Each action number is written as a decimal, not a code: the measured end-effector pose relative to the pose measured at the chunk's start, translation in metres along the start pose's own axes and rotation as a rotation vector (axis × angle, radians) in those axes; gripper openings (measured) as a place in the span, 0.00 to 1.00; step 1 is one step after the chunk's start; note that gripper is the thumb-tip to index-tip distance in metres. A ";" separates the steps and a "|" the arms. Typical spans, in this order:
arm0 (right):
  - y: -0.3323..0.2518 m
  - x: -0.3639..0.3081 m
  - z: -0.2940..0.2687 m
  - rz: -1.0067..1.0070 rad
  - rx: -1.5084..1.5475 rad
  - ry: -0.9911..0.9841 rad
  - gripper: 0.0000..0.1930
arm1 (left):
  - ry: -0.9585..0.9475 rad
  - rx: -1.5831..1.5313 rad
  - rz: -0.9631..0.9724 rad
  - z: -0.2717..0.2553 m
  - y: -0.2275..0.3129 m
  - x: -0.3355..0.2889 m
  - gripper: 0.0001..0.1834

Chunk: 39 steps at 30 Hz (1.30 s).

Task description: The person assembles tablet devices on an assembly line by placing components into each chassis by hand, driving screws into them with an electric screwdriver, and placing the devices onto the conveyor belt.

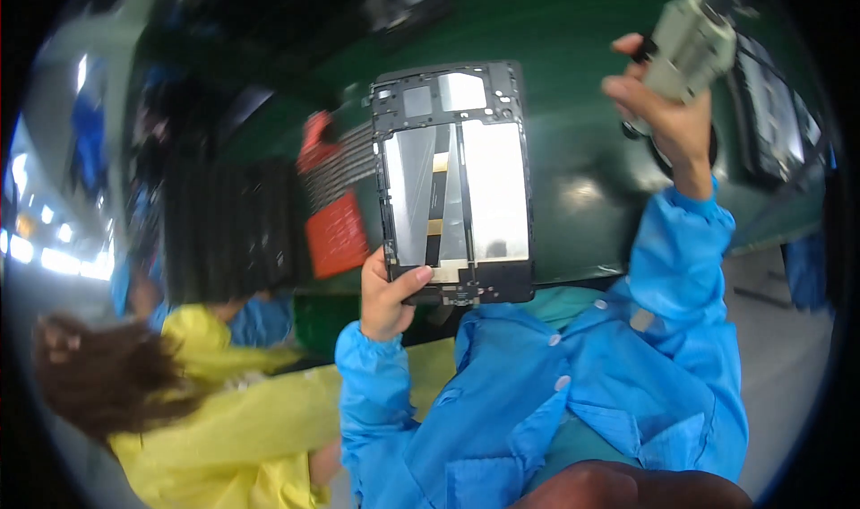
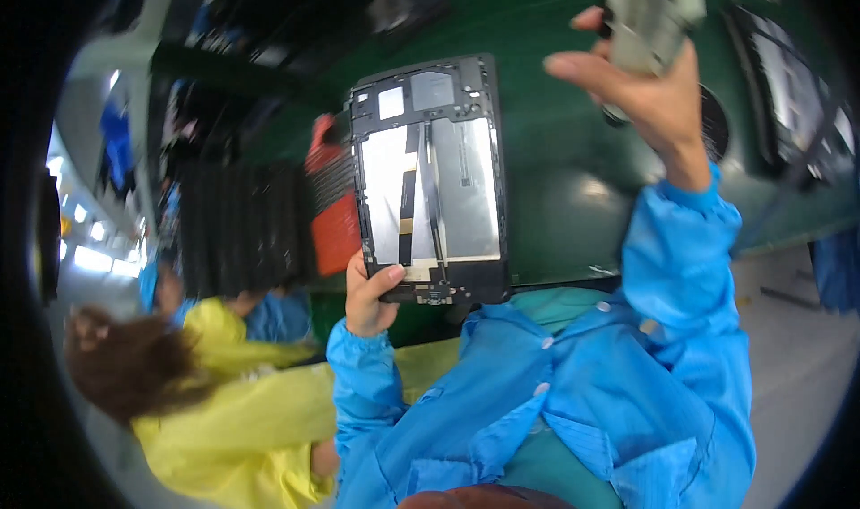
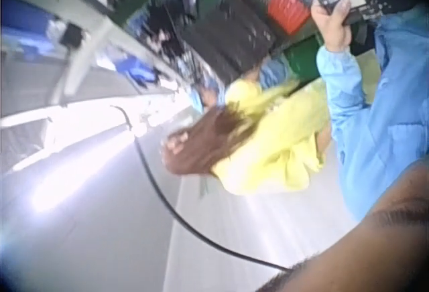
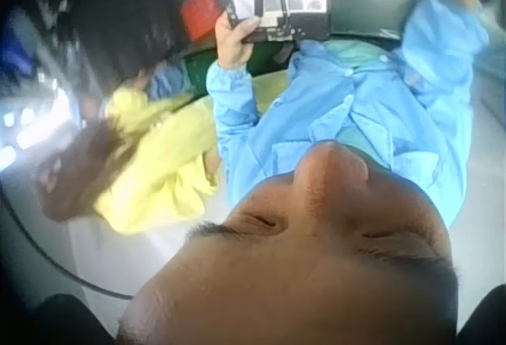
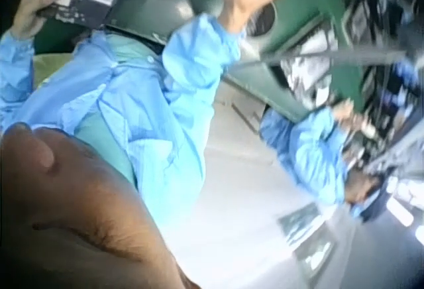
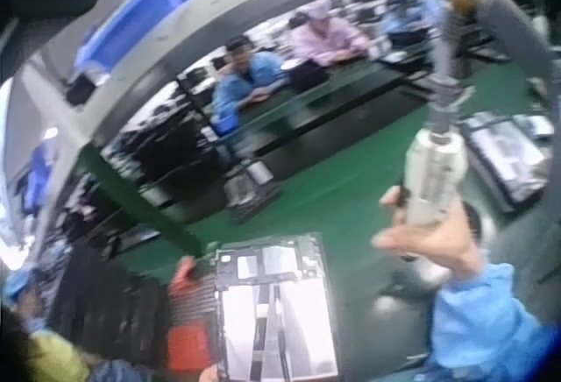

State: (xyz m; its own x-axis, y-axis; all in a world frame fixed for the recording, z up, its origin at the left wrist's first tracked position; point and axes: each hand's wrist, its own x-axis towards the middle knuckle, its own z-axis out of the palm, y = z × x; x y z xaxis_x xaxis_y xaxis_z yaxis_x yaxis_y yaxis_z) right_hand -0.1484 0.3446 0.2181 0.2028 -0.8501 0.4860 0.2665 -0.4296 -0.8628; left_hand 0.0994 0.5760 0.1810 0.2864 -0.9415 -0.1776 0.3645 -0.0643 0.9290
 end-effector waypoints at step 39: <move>0.051 0.023 -0.084 0.038 -0.298 0.197 0.13 | 0.054 0.930 0.454 0.118 -0.083 0.099 0.38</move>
State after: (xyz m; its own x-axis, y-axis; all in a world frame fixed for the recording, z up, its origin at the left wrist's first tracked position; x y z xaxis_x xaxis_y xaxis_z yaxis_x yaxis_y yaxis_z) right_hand -0.2097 0.2776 0.1738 0.0139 -0.8970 0.4417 -0.0303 -0.4419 -0.8965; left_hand -0.0068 0.4489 0.1248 0.2737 -0.9262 0.2594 -0.6096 0.0416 0.7916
